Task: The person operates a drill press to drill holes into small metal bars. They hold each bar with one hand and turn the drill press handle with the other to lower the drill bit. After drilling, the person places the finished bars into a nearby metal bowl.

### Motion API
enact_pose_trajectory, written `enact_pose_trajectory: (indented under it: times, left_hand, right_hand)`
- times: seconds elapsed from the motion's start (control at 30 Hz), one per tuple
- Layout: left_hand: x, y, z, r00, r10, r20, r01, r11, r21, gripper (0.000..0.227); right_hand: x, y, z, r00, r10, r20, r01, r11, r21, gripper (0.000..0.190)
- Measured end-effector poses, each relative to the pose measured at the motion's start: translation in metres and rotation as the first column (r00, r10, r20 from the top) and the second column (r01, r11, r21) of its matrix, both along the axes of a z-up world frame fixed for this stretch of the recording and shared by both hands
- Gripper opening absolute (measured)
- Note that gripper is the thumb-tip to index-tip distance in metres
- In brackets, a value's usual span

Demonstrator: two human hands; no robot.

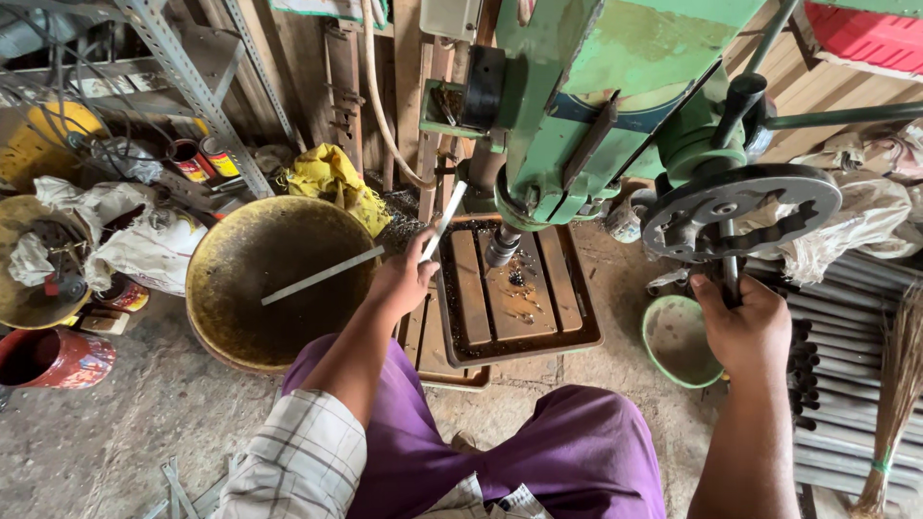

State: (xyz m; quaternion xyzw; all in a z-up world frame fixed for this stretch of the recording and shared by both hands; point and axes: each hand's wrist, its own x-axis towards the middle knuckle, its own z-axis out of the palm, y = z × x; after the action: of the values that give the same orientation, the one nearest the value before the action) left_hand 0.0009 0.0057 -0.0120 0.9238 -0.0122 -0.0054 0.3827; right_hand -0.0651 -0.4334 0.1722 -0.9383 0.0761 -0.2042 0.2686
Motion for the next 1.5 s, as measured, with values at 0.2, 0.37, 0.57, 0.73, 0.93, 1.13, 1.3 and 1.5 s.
enact_pose_trajectory:
  times: [0.2, 0.37, 0.57, 0.73, 0.93, 1.13, 1.3, 1.5]
  left_hand:
    - [0.008, 0.013, -0.018, 0.984, -0.107, -0.141, 0.126, 0.983, 0.132, 0.028]
    - [0.001, 0.014, 0.012, 0.847, 0.051, -0.53, 0.126, 0.948, 0.293, 0.059]
    - [-0.004, -0.001, 0.022, 0.943, 0.066, -0.327, 0.092, 0.89, 0.446, 0.066]
    - [0.0, -0.002, 0.012, 0.93, 0.079, -0.358, 0.081, 0.907, 0.412, 0.064]
    - [0.001, -0.001, 0.003, 0.922, 0.099, -0.375, 0.066, 0.913, 0.402, 0.066]
    - [0.001, -0.001, 0.002, 0.921, 0.11, -0.374, 0.044, 0.924, 0.379, 0.065]
    - [0.0, -0.003, 0.006, 0.921, 0.111, -0.373, 0.043, 0.923, 0.381, 0.067]
    - [0.001, -0.004, 0.007, 0.913, 0.117, -0.392, 0.049, 0.92, 0.388, 0.066]
  right_hand:
    - [0.0, 0.0, -0.005, 1.0, -0.007, -0.014, 0.007, 1.0, 0.031, 0.037]
    - [0.001, 0.001, -0.006, 0.999, -0.018, -0.032, 0.019, 0.999, 0.028, 0.036]
    - [0.002, 0.001, -0.007, 1.0, -0.001, -0.001, 0.001, 1.0, 0.031, 0.033]
    - [0.0, 0.001, -0.008, 1.0, 0.018, 0.019, -0.019, 0.999, 0.036, 0.033]
    - [0.001, 0.004, -0.007, 0.999, 0.026, 0.026, -0.028, 0.998, 0.058, 0.027]
    - [0.005, 0.005, -0.011, 0.999, 0.016, 0.038, -0.018, 0.999, 0.038, 0.026]
    - [0.008, 0.003, -0.018, 1.0, -0.006, 0.029, 0.005, 0.999, 0.044, 0.029]
    - [0.018, 0.0, -0.035, 0.994, 0.025, 0.107, -0.03, 0.999, 0.044, 0.024]
